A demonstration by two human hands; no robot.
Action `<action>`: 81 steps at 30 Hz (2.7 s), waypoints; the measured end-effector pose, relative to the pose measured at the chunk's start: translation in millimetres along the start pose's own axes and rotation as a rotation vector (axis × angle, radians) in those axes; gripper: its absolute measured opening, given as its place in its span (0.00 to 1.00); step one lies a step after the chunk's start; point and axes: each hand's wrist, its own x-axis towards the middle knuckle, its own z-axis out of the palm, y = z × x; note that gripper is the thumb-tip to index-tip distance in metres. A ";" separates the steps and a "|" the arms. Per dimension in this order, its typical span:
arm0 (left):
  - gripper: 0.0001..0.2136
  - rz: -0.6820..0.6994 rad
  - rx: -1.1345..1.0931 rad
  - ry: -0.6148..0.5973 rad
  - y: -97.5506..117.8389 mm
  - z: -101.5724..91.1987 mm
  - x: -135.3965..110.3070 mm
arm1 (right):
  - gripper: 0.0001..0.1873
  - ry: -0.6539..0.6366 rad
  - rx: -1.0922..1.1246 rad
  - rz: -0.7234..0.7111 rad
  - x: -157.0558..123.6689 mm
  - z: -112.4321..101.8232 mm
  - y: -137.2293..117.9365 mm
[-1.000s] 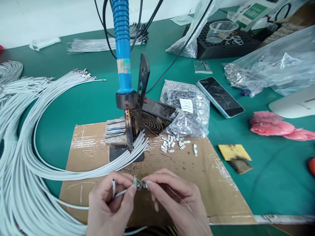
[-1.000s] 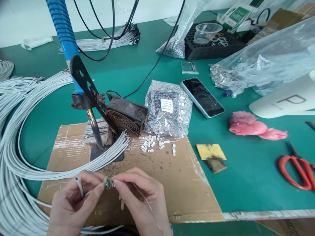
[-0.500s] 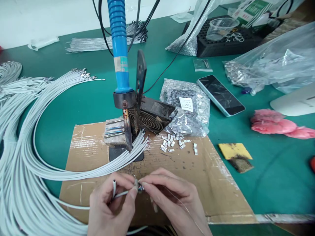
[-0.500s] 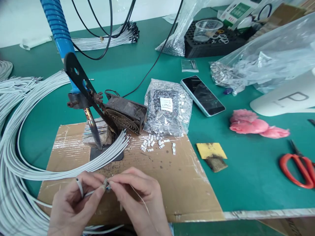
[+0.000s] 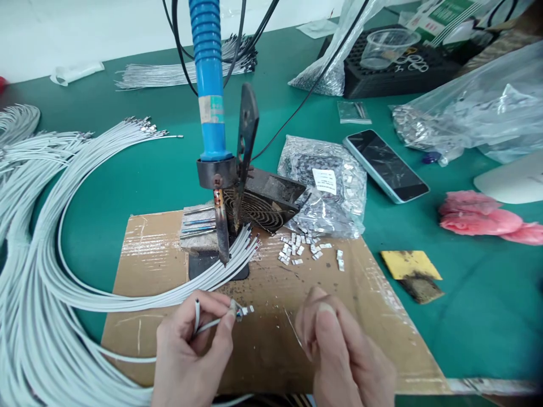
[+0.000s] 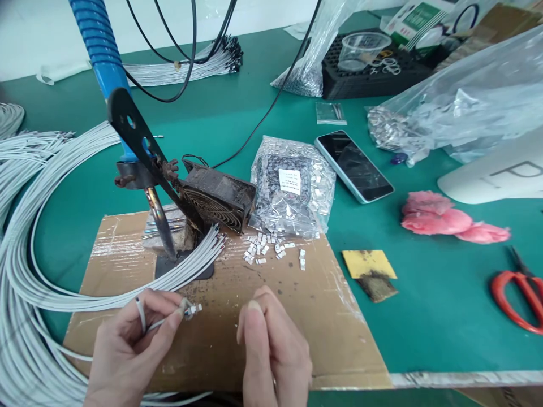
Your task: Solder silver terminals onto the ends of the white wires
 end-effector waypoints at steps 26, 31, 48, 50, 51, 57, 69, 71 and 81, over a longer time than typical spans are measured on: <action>0.06 0.046 -0.069 0.051 9.1 5.3 25.3 | 0.11 -0.170 -0.227 -0.111 18.3 26.1 -6.5; 0.07 0.095 -0.037 -0.042 5.3 1.2 31.3 | 0.09 -0.129 -0.151 -0.235 25.3 35.2 -9.0; 0.06 0.064 -0.075 0.020 13.3 9.7 30.1 | 0.10 -0.086 -0.146 -0.140 24.5 39.0 -14.1; 0.06 0.063 -0.091 0.054 13.6 10.8 29.5 | 0.10 -0.075 -0.156 -0.141 25.1 39.0 -14.6; 0.06 0.058 -0.101 0.081 13.9 11.5 29.1 | 0.10 -0.073 -0.155 -0.141 25.4 39.1 -14.6; 0.06 0.071 -0.068 0.019 10.0 7.9 31.9 | 0.10 -0.078 -0.114 -0.120 26.2 40.8 -13.4; 0.08 0.204 -0.006 -0.062 8.5 -3.2 40.3 | 0.10 -0.076 -0.022 -0.133 31.4 42.6 -13.9; 0.09 0.206 -0.003 -0.056 9.0 -2.8 40.8 | 0.10 -0.067 -0.014 -0.145 31.3 42.9 -13.7; 0.10 0.216 -0.031 -0.076 8.9 -5.5 41.4 | 0.10 -0.067 0.005 -0.167 31.2 43.5 -13.9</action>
